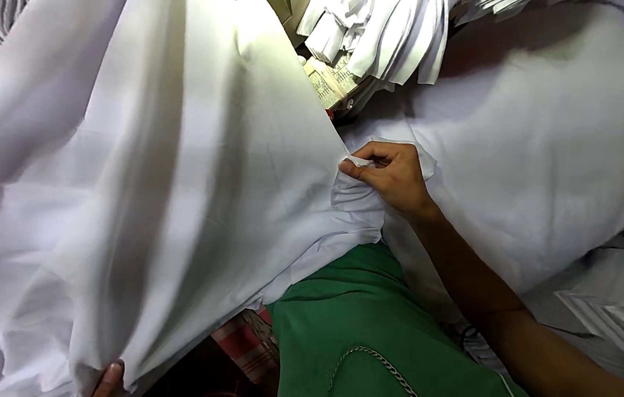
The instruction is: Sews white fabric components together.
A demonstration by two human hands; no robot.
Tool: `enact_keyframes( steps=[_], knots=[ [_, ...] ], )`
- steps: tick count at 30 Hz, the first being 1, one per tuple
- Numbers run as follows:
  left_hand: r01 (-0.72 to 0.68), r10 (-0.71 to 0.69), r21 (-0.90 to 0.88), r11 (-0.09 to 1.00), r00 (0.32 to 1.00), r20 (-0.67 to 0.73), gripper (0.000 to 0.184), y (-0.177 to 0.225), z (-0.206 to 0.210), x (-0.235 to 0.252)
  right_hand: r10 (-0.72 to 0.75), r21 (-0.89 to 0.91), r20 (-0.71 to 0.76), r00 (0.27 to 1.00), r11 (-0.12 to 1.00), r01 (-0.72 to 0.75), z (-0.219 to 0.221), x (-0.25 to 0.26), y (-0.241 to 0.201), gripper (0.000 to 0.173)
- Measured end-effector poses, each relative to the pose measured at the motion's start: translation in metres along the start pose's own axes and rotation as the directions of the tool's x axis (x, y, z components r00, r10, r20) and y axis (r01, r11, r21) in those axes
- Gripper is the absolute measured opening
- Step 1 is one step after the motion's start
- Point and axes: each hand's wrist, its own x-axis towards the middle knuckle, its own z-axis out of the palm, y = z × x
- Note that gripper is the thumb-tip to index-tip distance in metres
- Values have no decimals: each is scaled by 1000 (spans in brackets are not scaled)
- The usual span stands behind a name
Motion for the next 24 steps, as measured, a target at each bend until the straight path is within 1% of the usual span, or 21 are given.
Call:
enact_keyframes(
  steps=[3, 6, 11, 13, 16, 20, 24],
  knots=[
    [-13, 12, -31, 999, 999, -31, 38, -5, -4, 1, -18, 17, 20, 1000, 1000, 18, -2, 1, -2, 8],
    [6, -6, -9, 1000, 998, -65, 36, -4, -4, 3, -31, 40, 54, 998, 999, 29, -5, 2, -2, 12],
    [25, -23, 22, 999, 996, -91, 42, 0, 3, 5, -2, 20, 47, 999, 1000, 1, -9, 5, 6, 11],
    [-30, 30, 3, 1000, 996, -84, 44, -6, -2, 8, -8, 20, 35, 999, 1000, 8, -8, 10, 11, 10],
    [-99, 96, -34, 995, 991, -88, 41, -11, -12, 9, -13, 28, 19, 1000, 1000, 12, -5, 13, 14, 9],
    [-135, 127, -58, 989, 984, -127, 45, -12, -14, 7, -39, 48, 14, 999, 998, 38, -3, 14, 12, 8],
    [-143, 131, -55, 988, 975, -177, 46, -7, -11, 8, -40, 75, -1, 999, 996, 40, -2, 21, 4, 8]
  ],
)
